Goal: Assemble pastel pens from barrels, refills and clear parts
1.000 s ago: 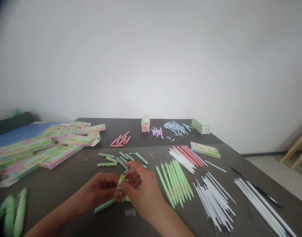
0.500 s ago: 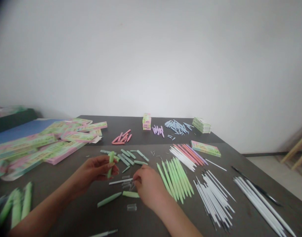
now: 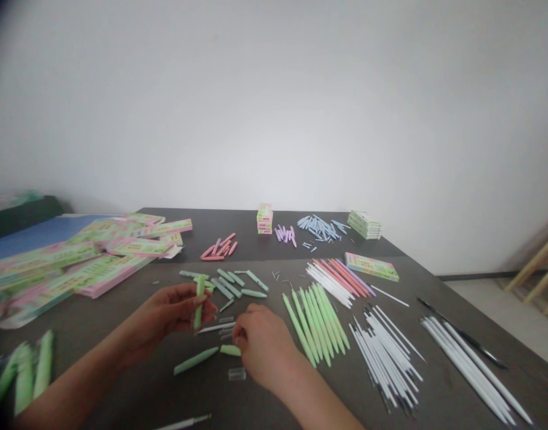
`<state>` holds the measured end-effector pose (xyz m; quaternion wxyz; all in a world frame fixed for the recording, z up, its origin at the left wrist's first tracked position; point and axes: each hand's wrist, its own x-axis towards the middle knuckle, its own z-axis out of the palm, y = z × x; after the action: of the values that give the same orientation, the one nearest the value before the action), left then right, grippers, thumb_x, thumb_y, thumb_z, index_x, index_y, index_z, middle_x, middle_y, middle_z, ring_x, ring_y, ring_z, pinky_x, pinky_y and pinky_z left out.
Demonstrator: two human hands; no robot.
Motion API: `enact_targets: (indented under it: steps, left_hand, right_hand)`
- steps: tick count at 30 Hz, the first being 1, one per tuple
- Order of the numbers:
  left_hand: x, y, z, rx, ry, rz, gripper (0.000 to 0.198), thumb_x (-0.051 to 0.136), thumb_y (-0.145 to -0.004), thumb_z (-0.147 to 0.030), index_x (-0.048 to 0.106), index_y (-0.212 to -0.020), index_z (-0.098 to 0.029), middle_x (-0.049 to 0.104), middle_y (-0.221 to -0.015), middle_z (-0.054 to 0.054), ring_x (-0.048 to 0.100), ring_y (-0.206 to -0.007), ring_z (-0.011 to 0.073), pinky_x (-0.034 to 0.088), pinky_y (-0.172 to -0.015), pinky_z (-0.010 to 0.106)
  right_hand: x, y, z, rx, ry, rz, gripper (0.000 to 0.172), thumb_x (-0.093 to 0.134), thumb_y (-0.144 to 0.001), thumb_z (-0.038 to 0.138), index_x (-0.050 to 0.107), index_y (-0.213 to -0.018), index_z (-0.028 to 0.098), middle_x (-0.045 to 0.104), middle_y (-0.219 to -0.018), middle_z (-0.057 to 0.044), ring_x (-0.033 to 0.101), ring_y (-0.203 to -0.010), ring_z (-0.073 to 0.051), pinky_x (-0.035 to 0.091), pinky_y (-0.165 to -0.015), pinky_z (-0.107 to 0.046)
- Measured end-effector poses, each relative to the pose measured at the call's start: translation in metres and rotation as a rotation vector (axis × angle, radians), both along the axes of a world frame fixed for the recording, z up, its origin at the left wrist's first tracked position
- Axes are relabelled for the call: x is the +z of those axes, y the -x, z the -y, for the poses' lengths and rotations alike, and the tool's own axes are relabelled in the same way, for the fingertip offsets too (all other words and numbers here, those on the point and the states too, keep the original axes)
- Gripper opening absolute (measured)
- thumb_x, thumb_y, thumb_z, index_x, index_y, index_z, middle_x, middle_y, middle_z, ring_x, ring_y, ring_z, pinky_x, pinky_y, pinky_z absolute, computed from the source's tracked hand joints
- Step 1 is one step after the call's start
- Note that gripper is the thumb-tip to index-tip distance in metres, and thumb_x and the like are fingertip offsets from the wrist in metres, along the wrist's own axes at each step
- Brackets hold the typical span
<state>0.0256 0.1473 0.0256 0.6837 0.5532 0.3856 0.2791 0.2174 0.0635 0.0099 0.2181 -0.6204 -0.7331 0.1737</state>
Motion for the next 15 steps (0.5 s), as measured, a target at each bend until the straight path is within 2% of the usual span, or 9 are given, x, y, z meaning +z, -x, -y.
enact_targets:
  steps: [6,15]
  left_hand:
    - [-0.0004,0.0008,-0.0019,0.032,0.033,0.047,0.037,0.07,-0.07,-0.033,0.056,-0.101,-0.017,0.072,-0.084,0.008,0.068,-0.074,0.0223,0.052,-0.068,0.033]
    - [0.007,0.0024,0.0017,0.07,-0.043,0.02,0.047,0.07,-0.069,-0.036,0.046,-0.108,-0.023,0.072,-0.086,0.006,0.069,-0.075,0.0241,0.052,-0.063,0.032]
  right_hand:
    - [-0.001,-0.0054,-0.003,-0.066,-0.032,0.007,0.015,0.055,-0.076,0.01,0.067,-0.077,0.019,0.06,-0.081,-0.003,0.055,-0.078,-0.014,0.035,-0.067,-0.023]
    - [0.0014,-0.0087,-0.0015,-0.014,-0.008,-0.037,0.015,0.057,-0.073,0.009,0.068,-0.074,0.019,0.061,-0.079,-0.002,0.056,-0.076,-0.014,0.036,-0.067,-0.023]
